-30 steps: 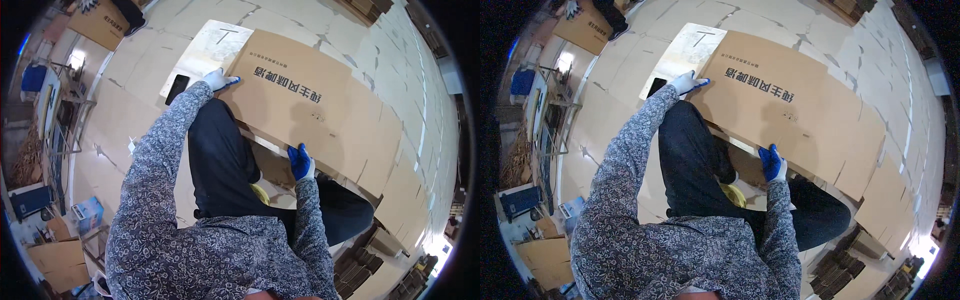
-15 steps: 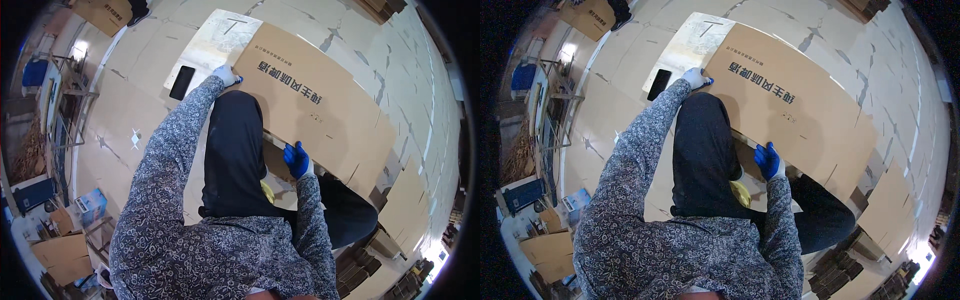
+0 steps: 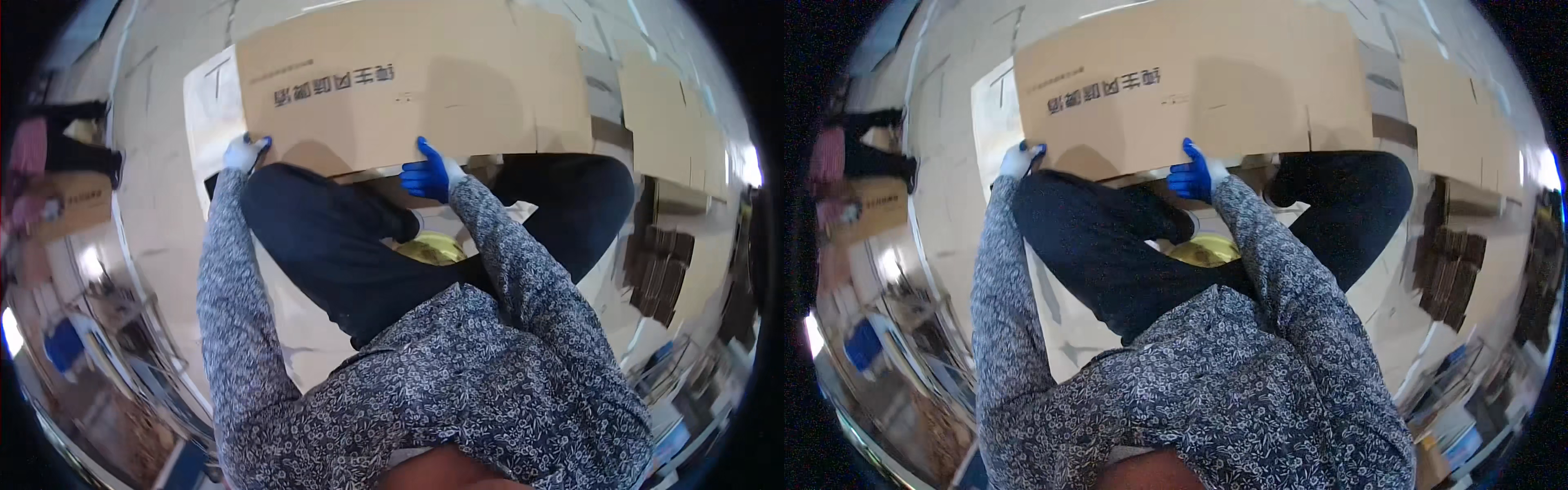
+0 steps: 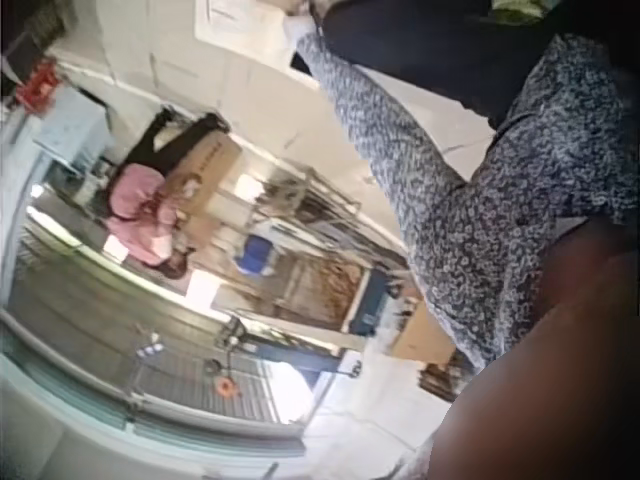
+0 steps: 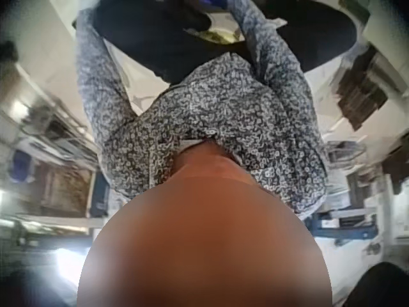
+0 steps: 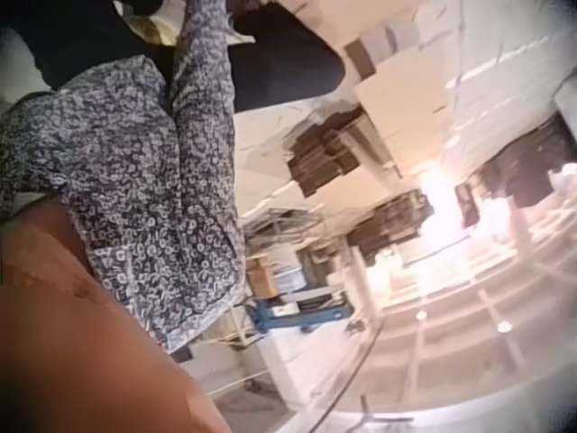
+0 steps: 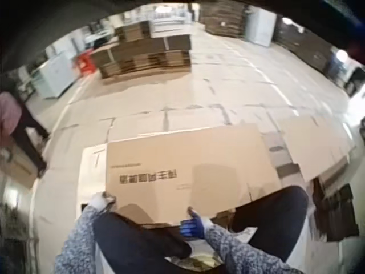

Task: Assembling and folding cardboard boxes on the floor of a factory or warehouse.

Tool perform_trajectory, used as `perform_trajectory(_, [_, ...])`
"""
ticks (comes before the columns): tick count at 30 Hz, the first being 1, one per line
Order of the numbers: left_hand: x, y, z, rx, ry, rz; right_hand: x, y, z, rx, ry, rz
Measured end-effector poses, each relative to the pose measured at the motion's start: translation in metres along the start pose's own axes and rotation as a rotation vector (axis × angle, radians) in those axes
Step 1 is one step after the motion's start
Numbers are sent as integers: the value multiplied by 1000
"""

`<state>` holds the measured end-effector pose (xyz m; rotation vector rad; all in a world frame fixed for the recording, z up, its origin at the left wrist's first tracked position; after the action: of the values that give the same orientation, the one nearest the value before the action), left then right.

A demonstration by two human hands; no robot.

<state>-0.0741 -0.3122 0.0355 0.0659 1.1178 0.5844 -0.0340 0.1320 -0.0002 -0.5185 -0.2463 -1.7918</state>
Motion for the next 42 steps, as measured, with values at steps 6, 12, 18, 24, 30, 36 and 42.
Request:
perform_trajectory(6, [-38,121,2,230,163,-321,-4,5,3,-23,77,61])
perform_trajectory(12, [37,263,39,292,-9,-506,-2,7,4,0,100,115])
perform_trajectory(18, [65,261,36,163,-88,-625,-10,-47,69,-63,-131,900])
perform_trajectory(24, [67,257,26,192,-38,-642,-196,-297,164,-895,797,1372])
perform_trajectory(30, [64,246,22,192,6,-628,-313,-285,135,-462,768,807])
perform_trajectory(36, [64,271,34,138,-139,-610,-247,-270,237,-810,766,1073])
perform_trajectory(42, [57,263,39,147,-128,-568,-37,-139,235,-1184,466,1722])
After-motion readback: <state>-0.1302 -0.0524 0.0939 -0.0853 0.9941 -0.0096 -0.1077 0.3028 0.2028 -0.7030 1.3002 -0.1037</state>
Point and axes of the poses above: each hand's wrist, its own z-axis away from the middle knuckle, its own x-axis out of the palm, y = z × x, the point moved 4 cm from there along -z, towards the middle knuckle, and after that the axes turned 7 degrees about -z, right-handed, at the moved point
